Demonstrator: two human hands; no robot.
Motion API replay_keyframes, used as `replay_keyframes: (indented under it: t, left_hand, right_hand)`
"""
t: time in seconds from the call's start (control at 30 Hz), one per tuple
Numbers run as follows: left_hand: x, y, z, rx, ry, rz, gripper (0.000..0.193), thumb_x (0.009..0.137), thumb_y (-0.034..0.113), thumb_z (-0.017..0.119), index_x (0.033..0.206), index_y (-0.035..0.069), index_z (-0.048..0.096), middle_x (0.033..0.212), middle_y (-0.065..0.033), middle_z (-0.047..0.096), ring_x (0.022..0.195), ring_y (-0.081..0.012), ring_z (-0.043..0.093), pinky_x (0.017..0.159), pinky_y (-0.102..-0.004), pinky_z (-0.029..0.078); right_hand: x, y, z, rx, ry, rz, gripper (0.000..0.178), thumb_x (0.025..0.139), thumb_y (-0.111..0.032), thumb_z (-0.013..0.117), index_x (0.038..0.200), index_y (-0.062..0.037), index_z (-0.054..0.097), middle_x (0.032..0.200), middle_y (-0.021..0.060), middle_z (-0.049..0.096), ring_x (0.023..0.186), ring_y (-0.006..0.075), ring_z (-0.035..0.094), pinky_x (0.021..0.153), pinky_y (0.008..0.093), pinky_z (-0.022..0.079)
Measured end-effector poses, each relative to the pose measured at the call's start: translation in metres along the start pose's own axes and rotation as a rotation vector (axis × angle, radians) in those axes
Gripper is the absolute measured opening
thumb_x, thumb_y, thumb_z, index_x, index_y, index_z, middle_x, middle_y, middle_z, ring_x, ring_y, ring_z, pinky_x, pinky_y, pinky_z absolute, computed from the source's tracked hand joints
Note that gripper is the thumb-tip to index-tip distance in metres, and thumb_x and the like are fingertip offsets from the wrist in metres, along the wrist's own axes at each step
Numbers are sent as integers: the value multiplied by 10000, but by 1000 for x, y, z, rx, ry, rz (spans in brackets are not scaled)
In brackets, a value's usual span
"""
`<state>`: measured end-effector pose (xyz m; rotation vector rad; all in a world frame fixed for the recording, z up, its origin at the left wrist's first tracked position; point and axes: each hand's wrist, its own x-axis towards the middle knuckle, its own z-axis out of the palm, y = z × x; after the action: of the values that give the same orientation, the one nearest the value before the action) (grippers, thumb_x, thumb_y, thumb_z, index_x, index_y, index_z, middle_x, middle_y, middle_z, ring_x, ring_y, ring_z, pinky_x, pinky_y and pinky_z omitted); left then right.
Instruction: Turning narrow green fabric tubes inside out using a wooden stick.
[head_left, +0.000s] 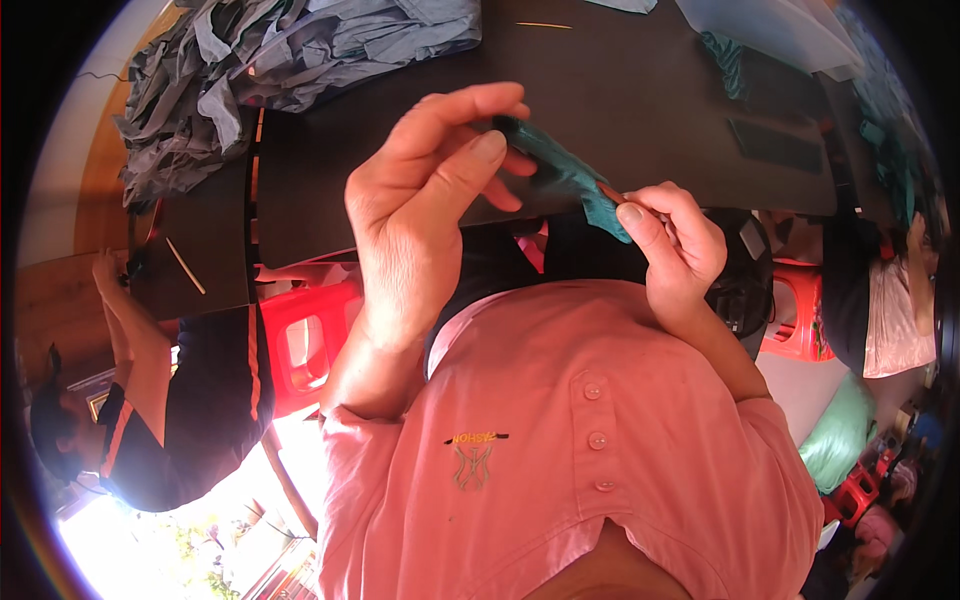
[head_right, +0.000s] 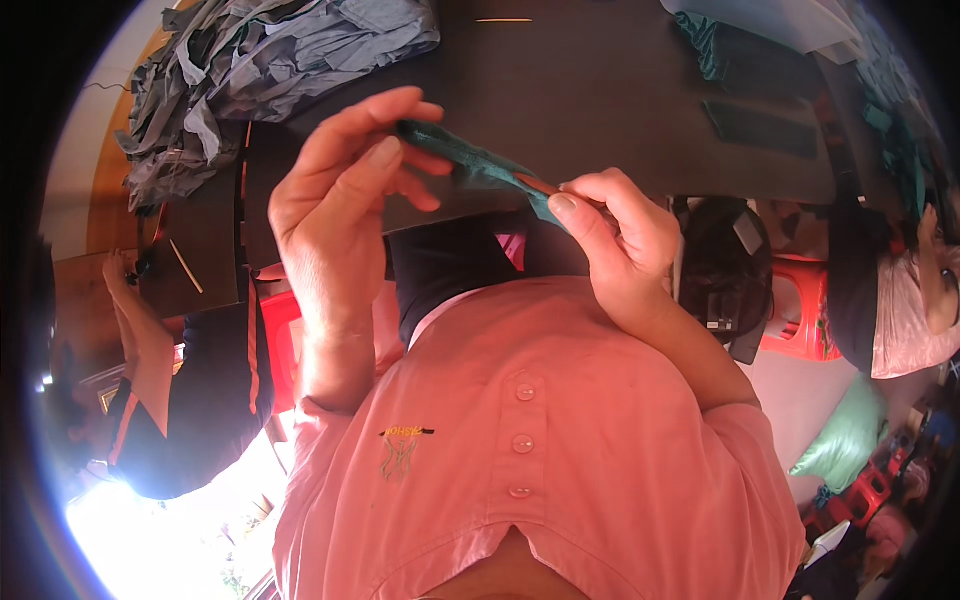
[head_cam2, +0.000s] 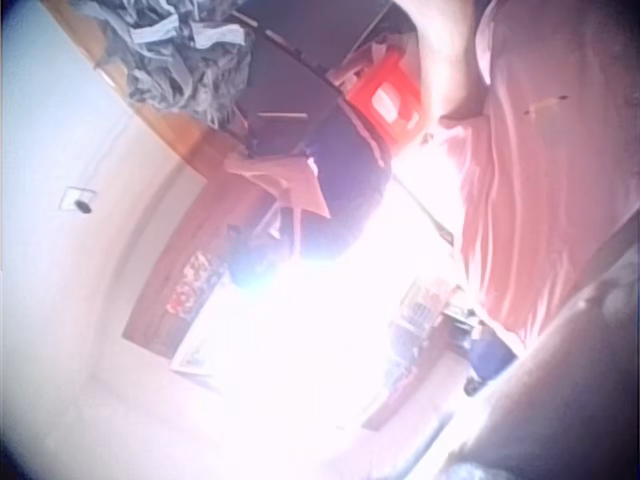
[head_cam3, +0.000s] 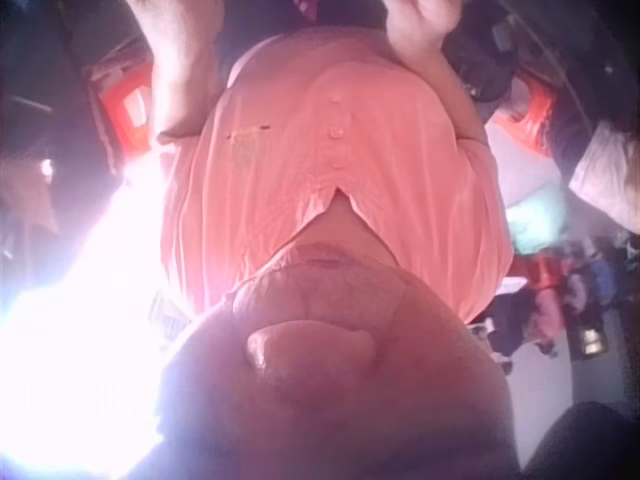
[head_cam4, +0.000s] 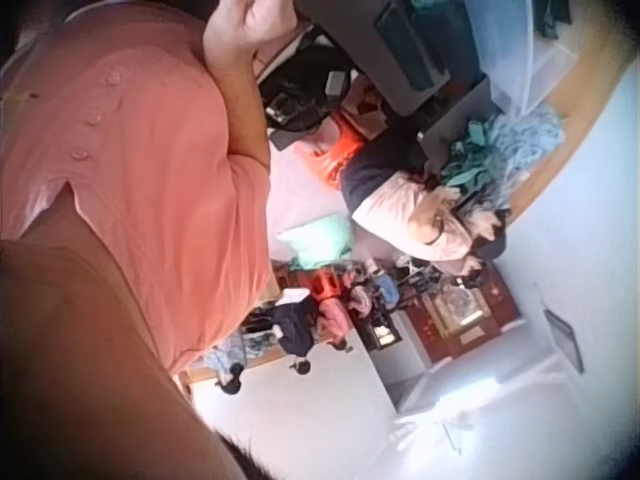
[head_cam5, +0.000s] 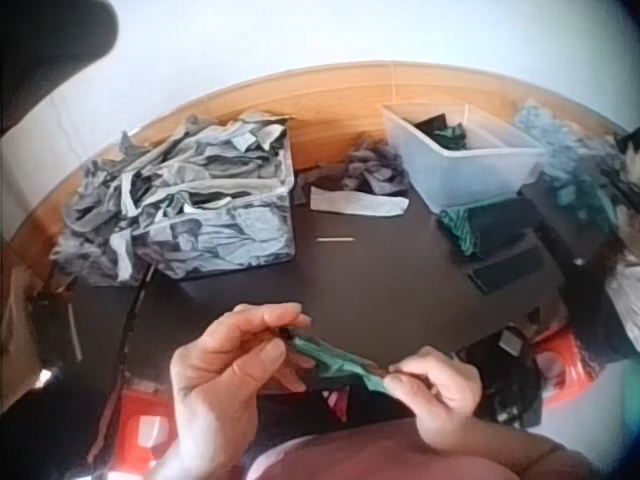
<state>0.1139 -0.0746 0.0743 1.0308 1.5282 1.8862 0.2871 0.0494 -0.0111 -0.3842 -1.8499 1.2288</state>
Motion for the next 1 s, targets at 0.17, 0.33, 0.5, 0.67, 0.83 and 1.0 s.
replay_keyframes:
  t: [0.17, 0.33, 0.5, 0.67, 0.83, 1.0]
  left_hand:
    - [1, -15, -5, -162, 1, -44, 234, 946, -2, 546, 1131, -90, 659, 1056, -186, 669, 805, -215, 676, 719, -307, 559]
    - [5, -23, -7, -126, -28, 44, 191, 897, -18, 635, 1072, -70, 691, 973, -147, 657, 777, -208, 676, 697, -308, 568]
    - [5, -25, -14, -190, -116, -47, 206, 838, -105, 691, 1025, -28, 727, 861, -36, 624, 720, -113, 650, 646, -212, 547]
    - [6, -24, -17, -115, -119, 16, 256, 772, -121, 719, 1020, -62, 706, 832, -89, 627, 626, -145, 616, 539, -227, 514]
    - [6, -35, -18, -232, -157, 106, 265, 749, -121, 743, 1001, -49, 706, 827, -93, 629, 607, -126, 593, 499, -205, 486]
    - [1, -29, -15, -305, -109, -3, 367, 776, -140, 729, 1124, -31, 684, 740, -9, 608, 588, -54, 549, 519, -173, 441]
  right_hand:
    - [0, 3, 0, -12, 13, -63, 69, 887, 30, 687, 931, 49, 638, 752, 18, 576, 634, 56, 424, 568, 206, 325]
    - [2, 1, -1, -27, -12, -32, 72, 882, 13, 701, 907, 33, 637, 756, 48, 623, 632, 82, 520, 562, 219, 397]
    - [1, 2, -1, -11, -55, -48, 79, 887, 33, 685, 950, 54, 640, 753, 21, 582, 633, 54, 435, 567, 203, 339]
    - [-1, 4, 3, 20, -82, -10, 70, 895, 27, 677, 943, 61, 639, 751, 26, 585, 633, 57, 450, 564, 206, 353]
    - [-2, 4, 8, 147, -79, 48, 75, 894, 12, 681, 927, 63, 637, 738, 34, 594, 633, 70, 467, 576, 210, 371]
    - [-3, 6, 5, 121, -95, 79, 77, 887, 14, 686, 926, 61, 639, 735, 38, 601, 630, 81, 477, 583, 219, 379]
